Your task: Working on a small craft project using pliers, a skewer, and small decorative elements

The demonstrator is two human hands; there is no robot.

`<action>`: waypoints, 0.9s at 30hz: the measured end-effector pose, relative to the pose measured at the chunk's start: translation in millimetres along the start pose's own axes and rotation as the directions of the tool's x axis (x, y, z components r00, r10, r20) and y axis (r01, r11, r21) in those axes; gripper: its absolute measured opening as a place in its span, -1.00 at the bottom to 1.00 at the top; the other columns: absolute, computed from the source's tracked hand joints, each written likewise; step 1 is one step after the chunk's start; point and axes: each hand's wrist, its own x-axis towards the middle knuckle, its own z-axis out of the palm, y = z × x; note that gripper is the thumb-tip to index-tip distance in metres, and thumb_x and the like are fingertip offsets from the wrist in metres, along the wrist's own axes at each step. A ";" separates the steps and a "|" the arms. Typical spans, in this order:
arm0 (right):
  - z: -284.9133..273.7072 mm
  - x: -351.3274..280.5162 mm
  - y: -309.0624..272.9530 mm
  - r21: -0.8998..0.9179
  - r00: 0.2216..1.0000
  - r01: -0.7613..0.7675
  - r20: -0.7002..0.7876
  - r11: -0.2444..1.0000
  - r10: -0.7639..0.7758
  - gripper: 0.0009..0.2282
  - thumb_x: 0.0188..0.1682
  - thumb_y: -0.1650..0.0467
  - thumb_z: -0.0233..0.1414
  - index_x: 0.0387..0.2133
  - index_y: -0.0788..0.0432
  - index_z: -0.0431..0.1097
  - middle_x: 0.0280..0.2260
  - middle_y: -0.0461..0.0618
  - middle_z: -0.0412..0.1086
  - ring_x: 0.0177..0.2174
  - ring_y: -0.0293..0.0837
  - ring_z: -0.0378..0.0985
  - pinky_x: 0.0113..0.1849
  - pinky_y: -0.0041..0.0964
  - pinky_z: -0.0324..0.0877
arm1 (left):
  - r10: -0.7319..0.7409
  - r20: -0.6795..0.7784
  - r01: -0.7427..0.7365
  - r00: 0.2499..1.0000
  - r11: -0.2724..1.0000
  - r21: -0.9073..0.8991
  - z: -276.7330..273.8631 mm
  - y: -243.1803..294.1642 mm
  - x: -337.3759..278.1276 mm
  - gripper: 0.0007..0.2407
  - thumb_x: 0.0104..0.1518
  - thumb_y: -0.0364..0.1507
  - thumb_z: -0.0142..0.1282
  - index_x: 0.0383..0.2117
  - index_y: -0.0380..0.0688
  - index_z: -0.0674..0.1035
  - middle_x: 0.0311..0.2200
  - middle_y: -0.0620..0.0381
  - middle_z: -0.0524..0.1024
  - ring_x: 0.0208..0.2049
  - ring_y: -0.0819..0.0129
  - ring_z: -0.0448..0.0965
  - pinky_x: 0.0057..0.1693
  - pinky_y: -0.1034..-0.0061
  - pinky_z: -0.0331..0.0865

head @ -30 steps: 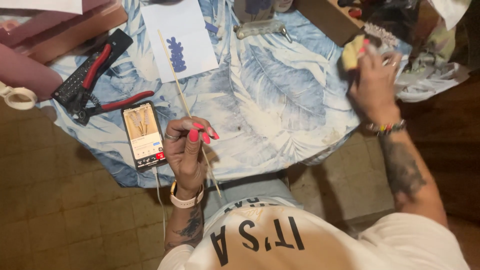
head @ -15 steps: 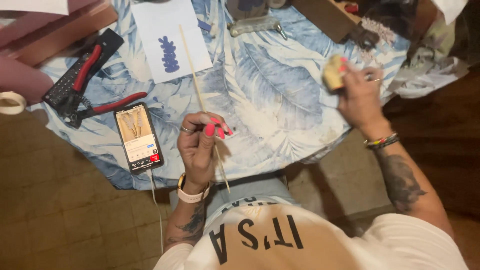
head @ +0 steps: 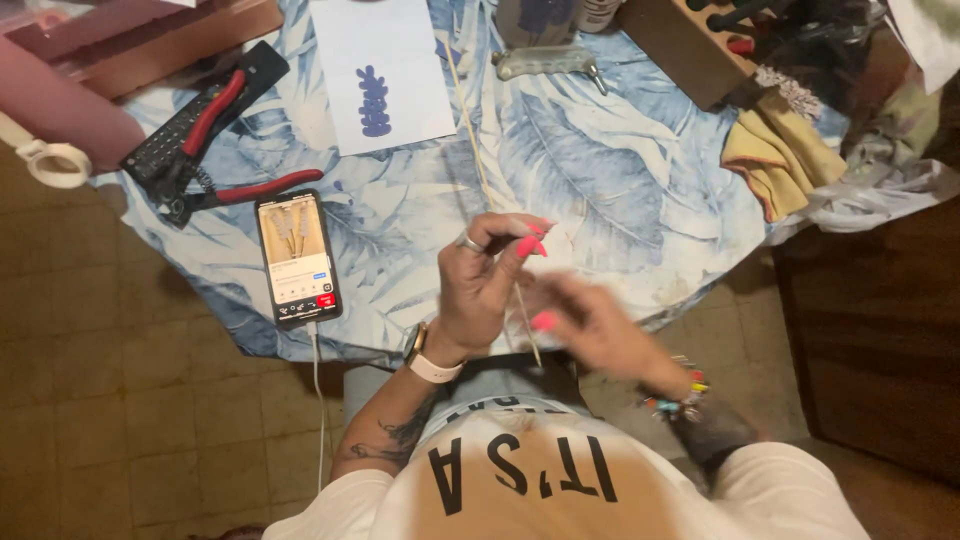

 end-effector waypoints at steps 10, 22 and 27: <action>3.1 -21.8 4.6 0.374 0.984 -0.128 -0.065 0.919 0.163 -0.80 -0.20 0.47 -0.06 -0.32 0.35 0.20 -0.48 0.13 0.37 -0.47 -0.23 0.41 -0.38 -0.28 0.39 | -0.031 0.139 0.025 0.990 0.999 0.046 14.0 -18.9 -4.8 -0.93 0.02 -0.52 -0.03 -0.49 -0.31 0.41 -0.43 -0.11 0.48 -0.37 0.29 0.50 -0.25 0.49 0.39; -1.4 -46.0 4.0 0.465 0.964 -0.157 -0.118 0.871 0.236 -0.90 -0.19 0.52 -0.07 -0.45 0.37 0.20 -0.56 0.08 0.30 -0.54 -0.20 0.44 -0.53 -0.32 0.43 | 0.095 0.148 -0.103 0.984 0.994 0.044 27.9 -25.3 -12.9 -0.94 0.02 -0.52 -0.02 -0.48 -0.27 0.44 -0.46 -0.07 0.46 -0.16 0.02 0.42 -0.09 0.34 0.33; -35.4 -79.0 15.1 -0.238 0.917 -0.335 -0.306 0.912 0.257 -0.94 -0.23 0.47 0.00 -0.50 0.23 0.32 -0.67 0.03 0.34 -0.61 -0.23 0.37 -0.47 -0.34 0.32 | 0.055 0.170 -0.090 0.984 0.975 0.202 6.2 -28.0 -15.8 -0.93 0.00 -0.49 0.01 -0.45 -0.23 0.48 -0.49 0.01 0.50 -0.26 0.08 0.48 -0.15 0.40 0.37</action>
